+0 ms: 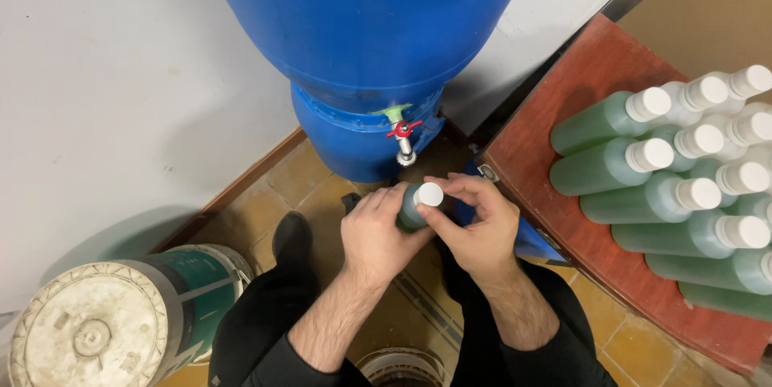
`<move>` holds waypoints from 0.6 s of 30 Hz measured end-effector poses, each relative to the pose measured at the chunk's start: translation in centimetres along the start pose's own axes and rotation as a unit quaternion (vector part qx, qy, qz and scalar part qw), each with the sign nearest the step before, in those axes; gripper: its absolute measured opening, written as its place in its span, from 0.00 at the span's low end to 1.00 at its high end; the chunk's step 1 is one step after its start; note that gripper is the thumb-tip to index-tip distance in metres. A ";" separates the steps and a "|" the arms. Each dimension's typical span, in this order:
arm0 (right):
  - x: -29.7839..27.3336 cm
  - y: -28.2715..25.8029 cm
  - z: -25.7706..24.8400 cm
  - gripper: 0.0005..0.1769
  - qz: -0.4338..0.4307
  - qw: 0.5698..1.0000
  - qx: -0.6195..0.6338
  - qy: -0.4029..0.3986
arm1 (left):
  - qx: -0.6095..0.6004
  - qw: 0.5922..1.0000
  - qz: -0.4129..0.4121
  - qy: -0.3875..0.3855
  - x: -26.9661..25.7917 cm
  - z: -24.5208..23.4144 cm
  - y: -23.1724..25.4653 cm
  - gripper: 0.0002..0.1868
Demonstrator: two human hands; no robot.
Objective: The person repeatedly fills small plastic bottles with liquid from a large blue barrel using a tap. They open the bottle cap, position the bottle under the tap, open the tap to fill the bottle, close the tap, and then cap the bottle. This process is repeated multiple times with different bottles.
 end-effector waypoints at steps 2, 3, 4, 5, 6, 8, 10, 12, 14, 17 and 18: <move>0.0 0.1 0.0 0.24 0.000 1.000 -0.002 -0.010 | -0.024 1.000 0.003 0.009 0.1 -0.1 0.0 0.32; 0.2 -0.1 -0.3 0.24 0.000 1.000 -0.003 -0.010 | -0.024 1.000 0.004 0.008 0.2 -0.3 0.1 0.32; 0.3 -0.2 -0.3 0.24 0.001 0.999 -0.033 -0.027 | -0.036 0.999 0.006 0.012 0.3 -0.4 0.3 0.31; 0.4 -0.4 -0.4 0.24 0.002 0.997 -0.065 -0.043 | -0.048 0.999 0.010 0.016 0.4 -0.6 0.5 0.30; 0.3 -0.4 -0.6 0.24 0.002 0.997 -0.065 -0.041 | -0.048 0.999 0.012 0.015 0.2 -0.5 0.4 0.30; 0.2 -0.7 -1.0 0.25 -0.009 0.992 -0.115 -0.057 | -0.044 0.998 0.034 0.020 0.2 -0.1 0.7 0.30; 0.4 -1.8 -0.9 0.24 -0.023 0.992 -0.113 -0.054 | -0.052 0.997 0.047 0.027 0.2 -0.1 0.9 0.29; 0.2 -2.6 -1.1 0.22 -0.038 0.992 -0.112 -0.049 | -0.060 0.996 0.061 0.034 0.2 -0.1 1.3 0.29; -0.4 -3.1 -1.8 0.22 -0.044 0.992 -0.113 -0.026 | -0.085 0.992 0.081 0.035 0.3 -0.2 2.1 0.30; -1.1 -4.5 -3.5 0.24 -0.026 0.994 -0.106 0.003 | -0.156 0.980 0.120 0.009 1.0 -2.7 4.5 0.32; -1.2 -5.7 -4.4 0.24 -0.026 0.993 -0.112 0.010 | -0.161 0.979 0.125 0.006 1.2 -3.6 5.0 0.32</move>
Point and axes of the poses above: each hand's wrist, its own x-axis towards the middle knuckle, its own z-axis out of the palm, y = z × x, the point moved 6 cm from there along x, towards the middle knuckle, and after that the axes turned 10 degrees about x, right-handed, at the moved point
